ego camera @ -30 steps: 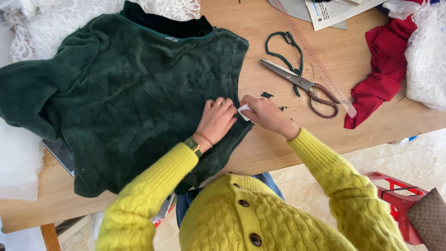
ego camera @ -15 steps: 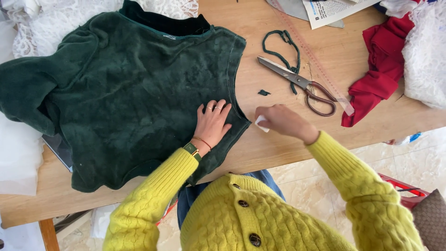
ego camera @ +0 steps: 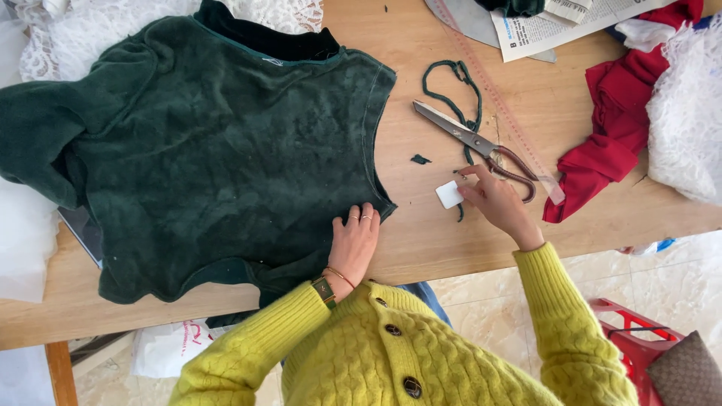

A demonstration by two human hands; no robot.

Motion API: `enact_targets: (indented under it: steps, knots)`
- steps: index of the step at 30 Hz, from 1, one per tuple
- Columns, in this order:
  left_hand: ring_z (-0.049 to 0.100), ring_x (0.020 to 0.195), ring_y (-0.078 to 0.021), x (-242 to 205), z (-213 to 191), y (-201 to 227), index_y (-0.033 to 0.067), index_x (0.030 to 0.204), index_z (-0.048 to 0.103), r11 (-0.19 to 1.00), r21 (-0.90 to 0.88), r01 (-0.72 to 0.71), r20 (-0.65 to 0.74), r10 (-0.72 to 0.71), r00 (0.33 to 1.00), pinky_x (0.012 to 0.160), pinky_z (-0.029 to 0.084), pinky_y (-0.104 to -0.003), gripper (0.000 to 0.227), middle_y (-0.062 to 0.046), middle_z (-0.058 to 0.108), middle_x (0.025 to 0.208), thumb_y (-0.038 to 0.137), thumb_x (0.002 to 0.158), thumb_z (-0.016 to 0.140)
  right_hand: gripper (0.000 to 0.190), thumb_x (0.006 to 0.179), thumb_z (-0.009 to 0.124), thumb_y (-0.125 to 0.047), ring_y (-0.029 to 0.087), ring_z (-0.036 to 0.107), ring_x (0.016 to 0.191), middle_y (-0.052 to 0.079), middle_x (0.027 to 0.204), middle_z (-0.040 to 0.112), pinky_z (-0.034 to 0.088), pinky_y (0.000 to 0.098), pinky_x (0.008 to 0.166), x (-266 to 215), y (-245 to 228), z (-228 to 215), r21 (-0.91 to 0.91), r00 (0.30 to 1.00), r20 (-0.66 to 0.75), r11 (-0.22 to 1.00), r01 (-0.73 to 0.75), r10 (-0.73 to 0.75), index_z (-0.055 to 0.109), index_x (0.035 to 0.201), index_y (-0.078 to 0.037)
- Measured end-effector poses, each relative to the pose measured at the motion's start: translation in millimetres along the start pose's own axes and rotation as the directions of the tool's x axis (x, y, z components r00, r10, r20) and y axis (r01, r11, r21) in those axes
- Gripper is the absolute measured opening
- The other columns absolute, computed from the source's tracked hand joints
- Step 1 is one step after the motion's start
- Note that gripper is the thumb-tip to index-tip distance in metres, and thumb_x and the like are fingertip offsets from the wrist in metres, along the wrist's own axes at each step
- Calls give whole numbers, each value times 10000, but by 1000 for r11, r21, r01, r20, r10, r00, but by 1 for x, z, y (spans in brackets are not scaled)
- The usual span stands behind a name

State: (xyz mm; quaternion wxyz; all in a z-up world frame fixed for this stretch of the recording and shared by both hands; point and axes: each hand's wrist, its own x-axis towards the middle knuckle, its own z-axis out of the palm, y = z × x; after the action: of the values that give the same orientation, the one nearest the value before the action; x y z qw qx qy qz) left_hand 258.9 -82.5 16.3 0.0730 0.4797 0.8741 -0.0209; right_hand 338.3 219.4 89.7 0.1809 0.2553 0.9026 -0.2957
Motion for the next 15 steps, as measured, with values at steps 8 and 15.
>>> enact_targets:
  steps: [8,15]
  knots:
    - [592,1173,-274,-2,-6,6,128,1282,585,975,201,94,-227,-47,973,843,542,-422,278,-117,588,1248,163,1018,504,380,984,683,-285,246,702,821,37,890,749,575,419,783,2,-9,-3,11,987,-126,995,101,-99,574,1347,-253]
    - [604,954,-227,0,12,-20,149,1250,579,978,178,107,-396,-29,918,741,511,-355,253,-82,575,1054,215,1069,414,308,953,722,-227,227,681,827,44,864,665,586,395,789,19,-40,3,59,916,-150,921,385,-373,661,1247,-158]
